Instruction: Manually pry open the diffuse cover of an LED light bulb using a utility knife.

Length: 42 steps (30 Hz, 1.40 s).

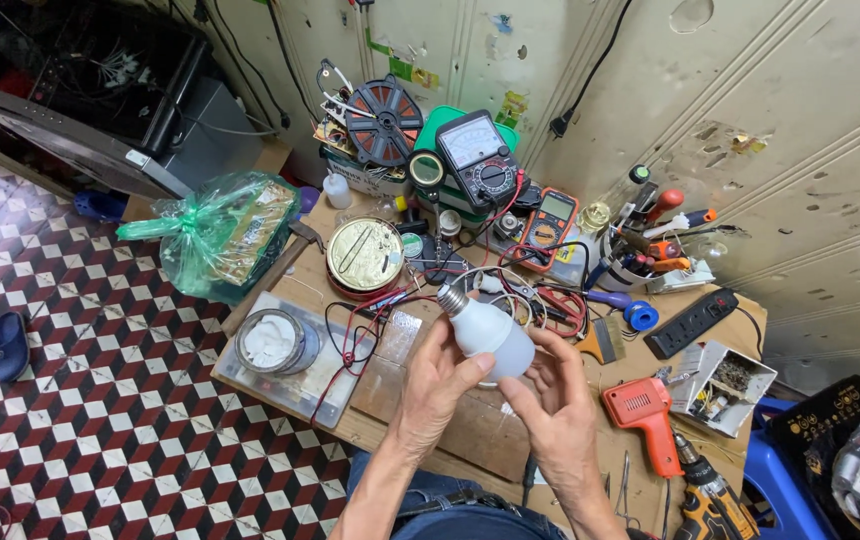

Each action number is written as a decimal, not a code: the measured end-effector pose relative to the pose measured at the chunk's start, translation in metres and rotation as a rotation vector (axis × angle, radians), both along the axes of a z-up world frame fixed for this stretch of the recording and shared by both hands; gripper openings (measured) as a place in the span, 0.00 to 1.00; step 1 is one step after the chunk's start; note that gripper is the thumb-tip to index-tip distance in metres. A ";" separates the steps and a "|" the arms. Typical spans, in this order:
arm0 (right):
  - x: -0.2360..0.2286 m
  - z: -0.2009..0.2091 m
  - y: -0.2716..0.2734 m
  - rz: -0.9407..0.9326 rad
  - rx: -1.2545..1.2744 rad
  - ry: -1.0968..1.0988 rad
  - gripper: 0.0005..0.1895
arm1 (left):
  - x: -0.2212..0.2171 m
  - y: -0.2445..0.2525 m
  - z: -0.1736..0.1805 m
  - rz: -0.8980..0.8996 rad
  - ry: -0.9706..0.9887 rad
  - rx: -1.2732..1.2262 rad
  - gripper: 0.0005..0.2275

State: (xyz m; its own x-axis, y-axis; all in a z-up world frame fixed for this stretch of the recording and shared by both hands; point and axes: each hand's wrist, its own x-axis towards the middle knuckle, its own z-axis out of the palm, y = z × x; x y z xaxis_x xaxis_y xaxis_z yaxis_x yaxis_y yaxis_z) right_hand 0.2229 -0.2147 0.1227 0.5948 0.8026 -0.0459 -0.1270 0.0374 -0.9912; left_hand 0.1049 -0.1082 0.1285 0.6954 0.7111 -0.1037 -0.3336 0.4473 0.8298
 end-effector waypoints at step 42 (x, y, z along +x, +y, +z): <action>-0.009 -0.019 -0.003 -0.004 0.015 -0.069 0.32 | 0.000 -0.004 -0.010 0.045 0.040 -0.012 0.30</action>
State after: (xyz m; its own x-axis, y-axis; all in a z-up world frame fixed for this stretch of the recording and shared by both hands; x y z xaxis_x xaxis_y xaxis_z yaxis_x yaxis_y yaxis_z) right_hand 0.2135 -0.2180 0.1042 0.5993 0.8005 0.0071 -0.0579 0.0522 -0.9970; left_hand 0.1047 -0.1122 0.1181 0.6582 0.7397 -0.1399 -0.3198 0.4430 0.8375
